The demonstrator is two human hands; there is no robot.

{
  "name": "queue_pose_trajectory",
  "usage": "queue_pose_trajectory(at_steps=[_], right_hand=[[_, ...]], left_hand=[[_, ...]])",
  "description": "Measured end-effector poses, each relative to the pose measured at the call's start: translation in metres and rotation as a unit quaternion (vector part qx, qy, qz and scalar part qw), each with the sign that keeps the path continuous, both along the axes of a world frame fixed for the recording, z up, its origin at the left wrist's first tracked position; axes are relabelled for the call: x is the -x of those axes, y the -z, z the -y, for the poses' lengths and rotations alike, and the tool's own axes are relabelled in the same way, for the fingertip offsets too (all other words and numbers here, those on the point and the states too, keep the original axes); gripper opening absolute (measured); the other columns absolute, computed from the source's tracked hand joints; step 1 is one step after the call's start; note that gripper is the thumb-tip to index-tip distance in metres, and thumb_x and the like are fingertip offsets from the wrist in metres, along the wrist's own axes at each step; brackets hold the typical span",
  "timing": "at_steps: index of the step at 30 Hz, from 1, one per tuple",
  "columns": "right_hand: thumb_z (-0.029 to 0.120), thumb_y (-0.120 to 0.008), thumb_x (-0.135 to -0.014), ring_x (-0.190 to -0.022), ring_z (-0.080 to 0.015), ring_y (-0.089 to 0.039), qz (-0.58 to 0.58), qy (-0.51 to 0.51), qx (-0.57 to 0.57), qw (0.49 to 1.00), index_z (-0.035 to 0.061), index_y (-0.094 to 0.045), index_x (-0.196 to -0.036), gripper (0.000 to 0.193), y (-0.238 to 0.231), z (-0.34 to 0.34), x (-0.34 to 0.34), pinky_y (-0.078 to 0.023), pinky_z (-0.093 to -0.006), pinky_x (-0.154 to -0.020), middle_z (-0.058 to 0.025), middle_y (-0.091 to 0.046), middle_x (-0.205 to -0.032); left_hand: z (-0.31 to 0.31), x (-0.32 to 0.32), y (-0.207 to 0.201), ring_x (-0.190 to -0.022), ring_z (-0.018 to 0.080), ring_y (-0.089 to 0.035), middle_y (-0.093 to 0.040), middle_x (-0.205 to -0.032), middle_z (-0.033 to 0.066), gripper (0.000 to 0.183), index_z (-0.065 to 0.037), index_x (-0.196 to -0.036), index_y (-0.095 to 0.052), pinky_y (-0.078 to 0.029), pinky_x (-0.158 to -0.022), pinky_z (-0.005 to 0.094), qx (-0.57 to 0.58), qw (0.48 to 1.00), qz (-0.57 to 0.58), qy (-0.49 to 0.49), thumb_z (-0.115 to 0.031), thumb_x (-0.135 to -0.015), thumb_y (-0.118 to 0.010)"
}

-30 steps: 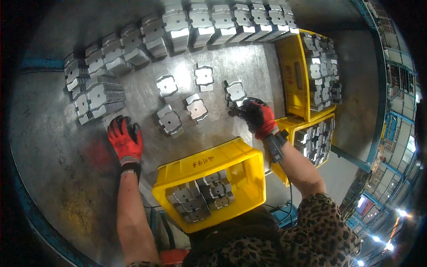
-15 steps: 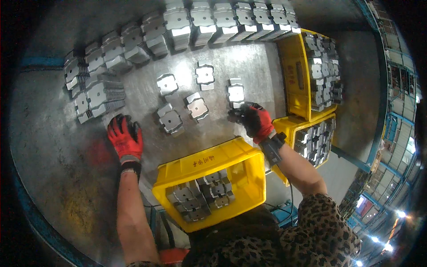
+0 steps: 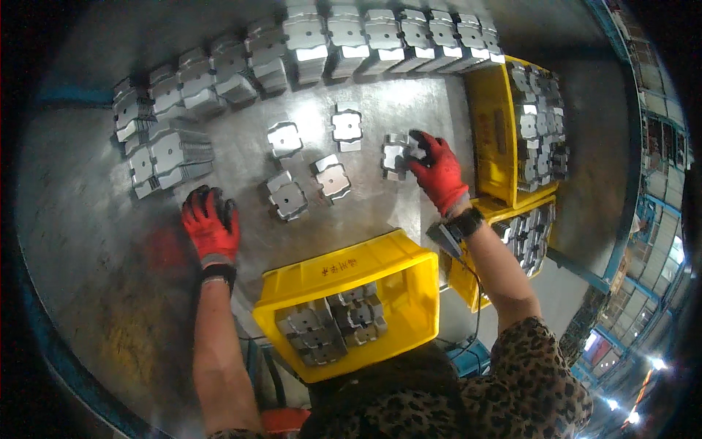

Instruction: Sorting machined metal parts from a yellow bin and arranging them on a metal workbench.

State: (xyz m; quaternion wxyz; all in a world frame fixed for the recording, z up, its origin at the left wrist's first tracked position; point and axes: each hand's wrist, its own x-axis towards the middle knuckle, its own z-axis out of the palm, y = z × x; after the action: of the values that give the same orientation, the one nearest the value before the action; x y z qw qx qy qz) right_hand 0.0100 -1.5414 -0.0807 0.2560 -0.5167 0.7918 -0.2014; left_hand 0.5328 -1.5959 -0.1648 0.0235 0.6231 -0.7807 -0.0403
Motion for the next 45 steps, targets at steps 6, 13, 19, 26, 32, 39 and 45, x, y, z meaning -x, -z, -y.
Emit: queue_pose_trajectory(at_steps=[6, 13, 19, 26, 32, 39, 45], right_hand=[[0.020, -0.078, -0.091, -0.108, -0.0438, -0.071, -0.176, -0.189, -0.028, 0.966, 0.0202, -0.073, -0.129, 0.039, 0.008, 0.042, 0.004, -0.060, -0.0553, -0.091, -0.0160, -0.069, -0.117], [0.017, -0.084, -0.090, -0.100, -0.0422, -0.075, -0.091, -0.206, -0.003, 0.974, 0.0094, -0.072, -0.120, 0.034, 0.031, 0.035, 0.013, -0.062, -0.0521, -0.086, -0.0174, -0.074, -0.114], [0.014, -0.088, -0.092, -0.099, -0.0352, -0.079, 0.042, -0.210, 0.015, 0.977, 0.0043, -0.073, -0.123, 0.036, -0.030, 0.090, -0.027, -0.063, -0.0443, -0.086, -0.0184, -0.079, -0.111], [0.012, -0.087, -0.091, -0.105, -0.0362, -0.080, 0.160, -0.317, 0.177, 0.918, 0.0035, -0.073, -0.134, 0.046, -0.122, 0.238, -0.175, -0.063, -0.0444, -0.090, -0.0202, -0.081, -0.113], [0.022, -0.085, -0.091, -0.107, -0.0426, -0.078, 0.064, -0.387, 0.179, 0.902, 0.0055, -0.073, -0.136, 0.049, -0.111, 0.324, -0.229, -0.062, -0.0485, -0.094, -0.0203, -0.081, -0.119], [0.012, -0.088, -0.089, -0.108, -0.0329, -0.079, 0.039, -0.363, 0.284, 0.886, 0.0046, -0.074, -0.137, 0.050, -0.092, 0.334, -0.278, -0.064, -0.0407, -0.096, -0.0174, -0.080, -0.123], [0.022, -0.087, -0.091, -0.112, -0.0406, -0.076, -0.022, -0.346, 0.343, 0.873, 0.0082, -0.072, -0.140, 0.053, -0.064, 0.342, -0.304, -0.062, -0.0475, -0.099, -0.0198, -0.076, -0.126]], left_hand=[[0.006, 0.010, -0.009, -0.155, 0.0501, -0.042, -0.048, -0.166, 0.0250, 0.072, -0.012, -0.154, -0.062, -0.027, -0.133, 0.0673, -0.018, 1.000, 0.004, 0.000, -0.051, -0.095, -0.076], [0.005, 0.005, -0.021, -0.155, 0.0492, -0.040, -0.050, -0.164, 0.0218, 0.067, -0.014, -0.151, -0.064, -0.025, -0.133, 0.0679, -0.029, 0.999, -0.039, -0.007, -0.050, -0.095, -0.076], [0.005, 0.007, -0.024, -0.153, 0.0509, -0.041, -0.050, -0.164, 0.0243, 0.066, -0.011, -0.153, -0.063, -0.024, -0.133, 0.0679, -0.026, 0.997, -0.071, 0.006, -0.047, -0.098, -0.071], [0.003, 0.003, -0.019, -0.152, 0.0501, -0.042, -0.051, -0.162, 0.0242, 0.064, -0.011, -0.150, -0.065, -0.025, -0.133, 0.0674, -0.018, 0.997, -0.078, 0.003, -0.048, -0.098, -0.073], [0.009, 0.006, -0.023, -0.153, 0.0460, -0.043, -0.053, -0.159, 0.0217, 0.064, -0.015, -0.149, -0.064, -0.030, -0.131, 0.0666, -0.009, 0.997, -0.076, 0.013, -0.050, -0.096, -0.076], [0.006, -0.002, -0.020, -0.154, 0.0478, -0.042, -0.050, -0.162, 0.0242, 0.067, -0.014, -0.152, -0.062, -0.028, -0.132, 0.0684, -0.044, 0.996, -0.076, 0.014, -0.053, -0.098, -0.071], [0.006, -0.001, -0.021, -0.154, 0.0482, -0.042, -0.050, -0.162, 0.0243, 0.071, -0.014, -0.154, -0.061, -0.028, -0.131, 0.0688, -0.048, 0.996, -0.067, 0.018, -0.055, -0.097, -0.071]])
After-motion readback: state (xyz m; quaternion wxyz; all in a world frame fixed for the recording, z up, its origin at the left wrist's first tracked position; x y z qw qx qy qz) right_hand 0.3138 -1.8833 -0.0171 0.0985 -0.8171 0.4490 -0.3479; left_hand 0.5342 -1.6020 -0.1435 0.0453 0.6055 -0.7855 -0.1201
